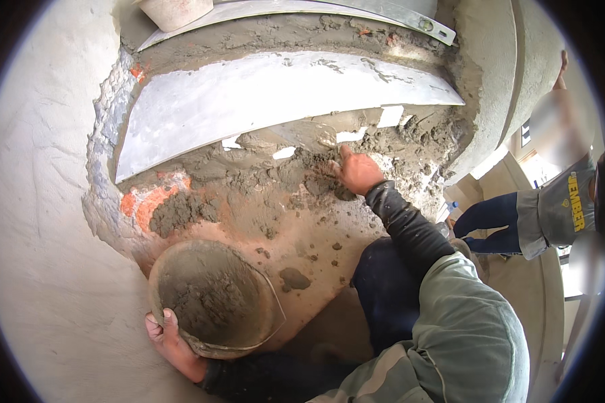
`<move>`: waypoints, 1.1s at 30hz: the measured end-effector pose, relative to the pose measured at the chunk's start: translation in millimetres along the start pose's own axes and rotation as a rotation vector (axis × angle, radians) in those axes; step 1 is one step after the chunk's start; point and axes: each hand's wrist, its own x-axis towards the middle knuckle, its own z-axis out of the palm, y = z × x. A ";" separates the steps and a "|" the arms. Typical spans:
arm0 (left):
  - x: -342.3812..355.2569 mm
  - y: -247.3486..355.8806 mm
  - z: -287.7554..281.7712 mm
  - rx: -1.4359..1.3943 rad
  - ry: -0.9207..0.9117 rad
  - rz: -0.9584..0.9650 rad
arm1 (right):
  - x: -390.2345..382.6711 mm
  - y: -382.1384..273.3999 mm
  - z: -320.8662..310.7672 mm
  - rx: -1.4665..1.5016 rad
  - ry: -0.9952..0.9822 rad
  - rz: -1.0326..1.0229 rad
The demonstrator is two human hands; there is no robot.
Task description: The person installs tiles on a concrete staircase by applying mortar with a trowel, placing tiles, leveling them with a spirit level, and tapping them into place with a rubber mallet.
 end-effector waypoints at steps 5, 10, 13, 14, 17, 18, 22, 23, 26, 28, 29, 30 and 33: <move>2.1 -4.6 -3.9 -0.090 -0.001 -0.052 | -28.3 43.2 -20.4 -0.095 0.137 0.024; -1.4 -4.7 -5.5 -0.080 -0.062 -0.078 | -85.1 41.8 -28.0 0.037 0.212 0.119; -0.4 -5.1 -20.2 -0.002 -0.060 -0.160 | -88.0 13.1 -16.1 0.006 0.287 -0.106; -1.8 -3.0 -16.2 -0.011 -0.066 -0.170 | -80.7 2.3 -15.6 -0.015 0.161 -0.102; -5.3 -4.9 -1.1 0.053 0.026 -0.189 | -48.6 -13.1 -2.6 -0.086 0.141 -0.165; -3.8 -7.8 5.2 0.053 0.019 -0.210 | -37.1 -0.6 11.7 -0.194 0.219 -0.217; -2.6 1.1 -3.1 0.040 -0.048 -0.054 | -7.4 -2.5 -1.3 -0.070 0.068 -0.086; -4.0 1.9 5.9 0.029 -0.023 -0.065 | -7.4 12.6 -2.0 -0.111 0.095 -0.077; 8.9 -31.0 -60.2 0.258 -0.086 -0.015 | -9.6 39.4 5.2 0.076 0.173 -0.033; 7.4 -34.1 -76.3 0.284 -0.097 -0.041 | -10.7 40.0 -9.6 0.052 0.082 0.014; 0.5 -16.7 -44.1 0.204 -0.061 -0.095 | -10.7 48.3 -14.6 0.052 0.048 0.028; -1.9 -5.5 -22.5 0.126 -0.023 -0.137 | -10.3 53.7 -18.6 0.061 0.019 0.039; -1.0 -7.9 -13.4 0.035 0.043 -0.047 | -11.7 74.1 -29.7 0.108 0.018 0.089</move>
